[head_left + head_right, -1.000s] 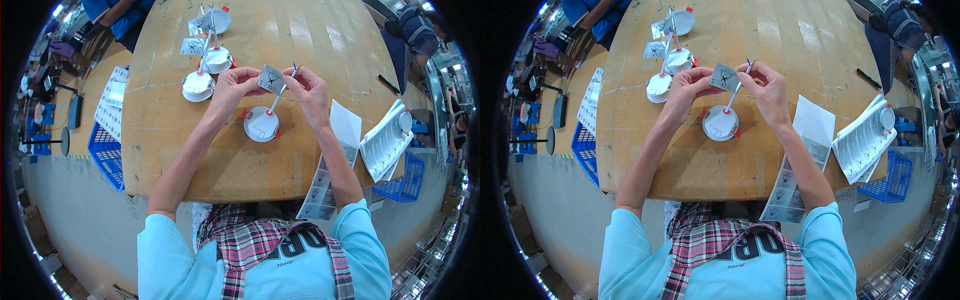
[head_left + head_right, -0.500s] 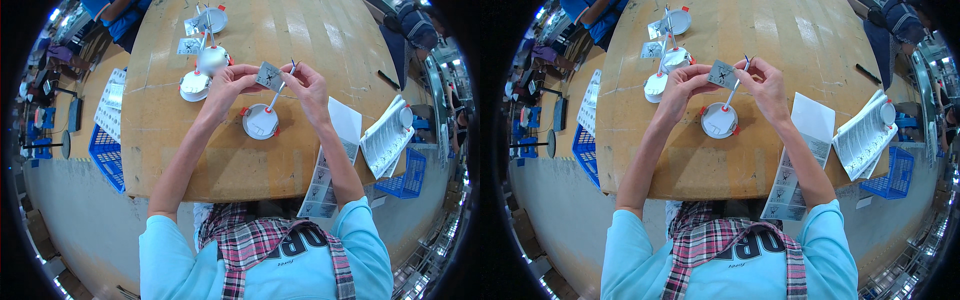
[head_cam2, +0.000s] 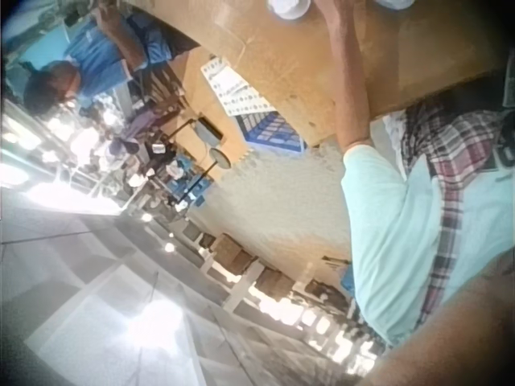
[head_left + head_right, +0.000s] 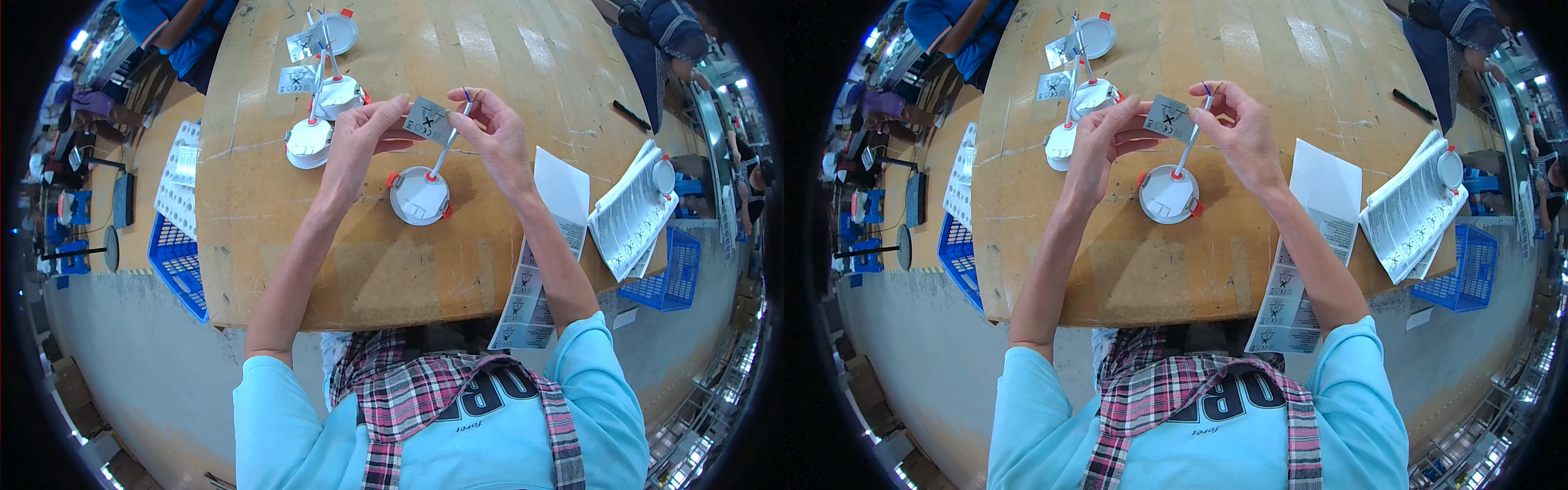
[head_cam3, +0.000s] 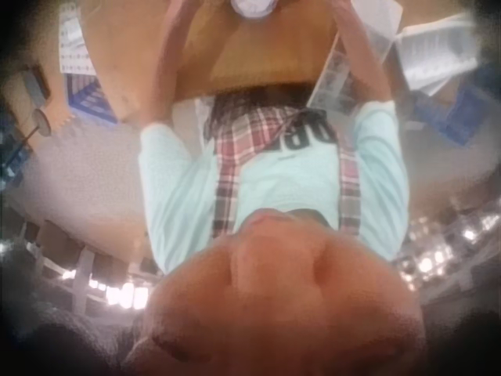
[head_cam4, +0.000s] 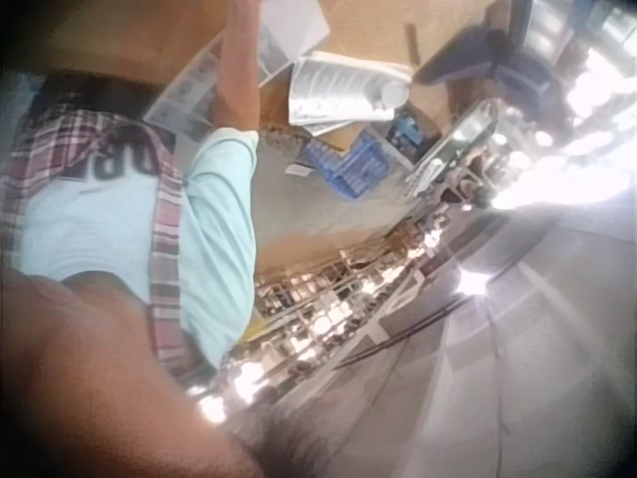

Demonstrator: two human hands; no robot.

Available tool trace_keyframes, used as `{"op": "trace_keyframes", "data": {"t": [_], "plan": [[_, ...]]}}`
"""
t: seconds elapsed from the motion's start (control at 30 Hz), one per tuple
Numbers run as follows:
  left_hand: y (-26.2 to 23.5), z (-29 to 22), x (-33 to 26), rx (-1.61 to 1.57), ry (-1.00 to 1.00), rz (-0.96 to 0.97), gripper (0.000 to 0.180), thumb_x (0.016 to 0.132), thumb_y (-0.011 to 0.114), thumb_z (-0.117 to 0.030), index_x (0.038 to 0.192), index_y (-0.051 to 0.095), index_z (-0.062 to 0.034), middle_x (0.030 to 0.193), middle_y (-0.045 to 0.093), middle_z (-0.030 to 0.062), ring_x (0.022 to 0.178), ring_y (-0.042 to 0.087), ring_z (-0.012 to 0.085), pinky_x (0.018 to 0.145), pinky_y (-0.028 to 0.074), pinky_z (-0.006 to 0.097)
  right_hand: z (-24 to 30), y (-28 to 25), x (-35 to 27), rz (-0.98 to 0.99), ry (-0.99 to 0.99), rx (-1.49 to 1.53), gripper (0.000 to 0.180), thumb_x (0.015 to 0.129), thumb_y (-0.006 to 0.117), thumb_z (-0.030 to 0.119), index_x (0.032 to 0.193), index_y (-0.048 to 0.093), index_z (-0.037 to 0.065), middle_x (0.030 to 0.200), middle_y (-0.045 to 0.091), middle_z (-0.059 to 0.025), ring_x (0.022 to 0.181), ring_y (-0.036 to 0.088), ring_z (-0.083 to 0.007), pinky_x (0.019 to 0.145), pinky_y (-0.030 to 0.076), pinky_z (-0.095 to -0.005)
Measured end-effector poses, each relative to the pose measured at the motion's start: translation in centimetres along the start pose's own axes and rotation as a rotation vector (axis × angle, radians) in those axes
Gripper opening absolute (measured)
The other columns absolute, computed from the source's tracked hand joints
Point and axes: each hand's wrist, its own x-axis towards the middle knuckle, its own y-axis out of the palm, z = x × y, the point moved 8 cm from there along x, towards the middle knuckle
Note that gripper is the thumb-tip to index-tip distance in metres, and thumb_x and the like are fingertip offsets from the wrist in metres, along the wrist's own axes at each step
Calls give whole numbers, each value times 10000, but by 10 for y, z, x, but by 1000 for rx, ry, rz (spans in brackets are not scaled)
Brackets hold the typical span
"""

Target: Assembling components and applying labels to LED light fixtures in a factory.

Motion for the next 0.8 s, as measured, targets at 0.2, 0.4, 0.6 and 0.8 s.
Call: {"op": "trace_keyframes", "data": {"t": [0.2,0.4,0.6,0.8], "plan": [[0,1,4,145,60,-89,228,858,641,-207,937,662,6,827,666,81,743,638,109,665,548,245,3,3,-1,30,-13,-2,256,839,635,127,1052,576,-1,808,588,-7,783,567,-64,724,475,-230],[-1,1,8,93,99,-134,211,852,646,-183,924,654,15,808,667,77,716,640,115,664,544,245,-7,12,-1,149,100,115,250,844,646,164,980,619,-43,842,636,-72,755,608,-95,690,517,-225],[0,-7,5,148,169,-200,207,858,633,-163,909,658,37,795,674,88,699,646,135,645,520,237,-9,6,-1,103,176,79,221,830,659,176,851,662,-44,732,635,-53,616,584,-86,611,499,-213],[-7,9,0,203,116,-237,238,867,618,-165,953,628,56,886,660,102,782,630,148,707,503,260,-22,12,-3,85,188,142,197,822,657,197,773,649,6,686,614,-22,614,562,-71,588,450,-207]]}}
